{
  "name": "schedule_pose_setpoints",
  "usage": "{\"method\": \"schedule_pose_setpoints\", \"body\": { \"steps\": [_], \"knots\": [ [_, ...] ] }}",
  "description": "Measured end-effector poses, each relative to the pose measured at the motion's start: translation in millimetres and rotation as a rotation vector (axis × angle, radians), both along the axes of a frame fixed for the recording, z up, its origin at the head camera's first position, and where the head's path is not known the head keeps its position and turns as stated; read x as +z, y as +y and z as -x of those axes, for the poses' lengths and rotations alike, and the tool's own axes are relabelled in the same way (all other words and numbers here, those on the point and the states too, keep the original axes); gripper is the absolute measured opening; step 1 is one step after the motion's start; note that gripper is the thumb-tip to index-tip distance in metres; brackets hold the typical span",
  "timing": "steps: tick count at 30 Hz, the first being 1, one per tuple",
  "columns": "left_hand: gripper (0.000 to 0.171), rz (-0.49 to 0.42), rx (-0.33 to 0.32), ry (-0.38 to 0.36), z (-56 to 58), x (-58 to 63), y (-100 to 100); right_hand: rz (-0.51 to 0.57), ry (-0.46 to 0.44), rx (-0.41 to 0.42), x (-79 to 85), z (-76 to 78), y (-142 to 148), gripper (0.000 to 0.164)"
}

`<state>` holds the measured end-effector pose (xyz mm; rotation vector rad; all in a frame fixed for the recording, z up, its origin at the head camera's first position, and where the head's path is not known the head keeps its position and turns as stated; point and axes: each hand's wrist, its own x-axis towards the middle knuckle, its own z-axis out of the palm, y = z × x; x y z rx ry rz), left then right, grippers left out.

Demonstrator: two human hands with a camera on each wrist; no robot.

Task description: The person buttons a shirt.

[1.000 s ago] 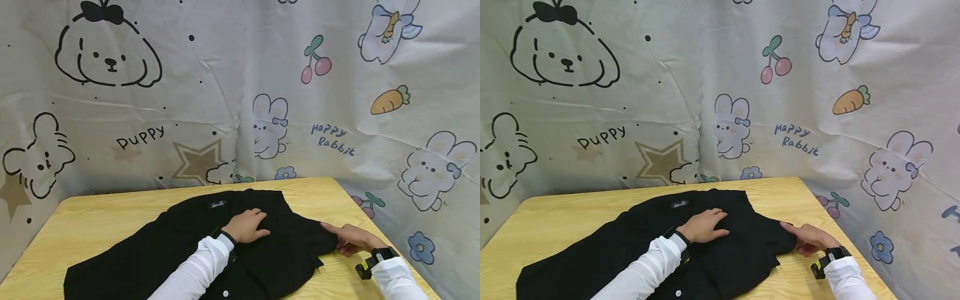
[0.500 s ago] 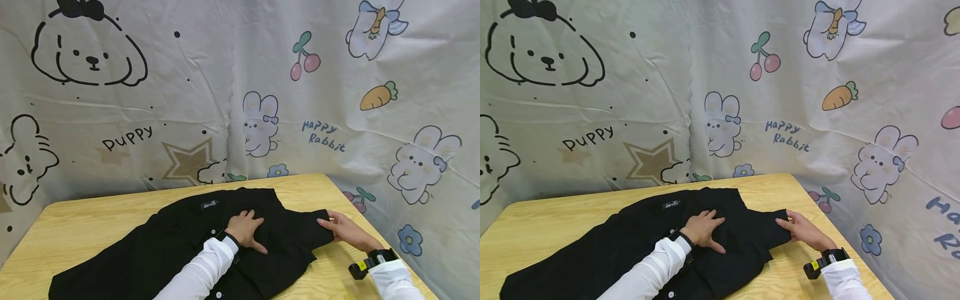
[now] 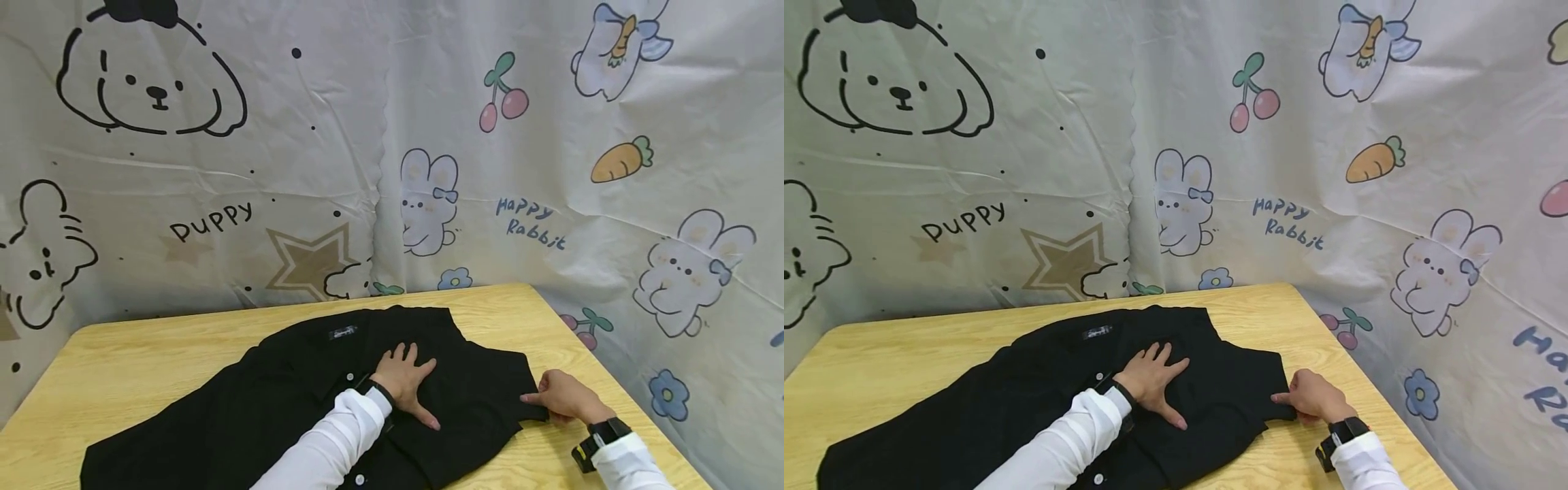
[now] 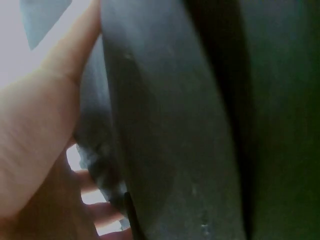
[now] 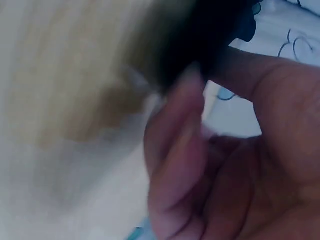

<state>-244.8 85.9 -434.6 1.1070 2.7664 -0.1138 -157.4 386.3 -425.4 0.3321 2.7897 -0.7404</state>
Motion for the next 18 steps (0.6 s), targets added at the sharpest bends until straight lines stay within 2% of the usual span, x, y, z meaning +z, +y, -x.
{"method": "schedule_pose_setpoints", "body": {
  "steps": [2,4,6,9,13,18],
  "knots": [
    [0.105,-0.055,-0.013,-0.017,0.6,-0.2,-8,-0.117,0.031,0.022,5.5,4.5,-7,0.035],
    [0.096,-0.12,-0.03,-0.028,2.3,0.9,-16,-0.18,0.081,0.054,10.7,10.5,-15,0.032],
    [0.086,-0.173,-0.046,-0.013,5.5,3.1,-28,-0.165,0.139,0.09,14.0,18.7,-25,0.026],
    [0.077,-0.241,-0.027,0.006,13.5,11.6,-51,-0.083,0.245,0.15,14.1,34.7,-41,0.019],
    [0.069,-0.301,0.065,0.04,23.4,24.1,-101,0.015,0.35,0.239,8.4,59.7,-66,0.012],
    [0.047,-0.31,0.241,0.159,29.4,33.4,-181,0.071,0.358,0.367,3.4,86.5,-96,0.014]
  ]
}}
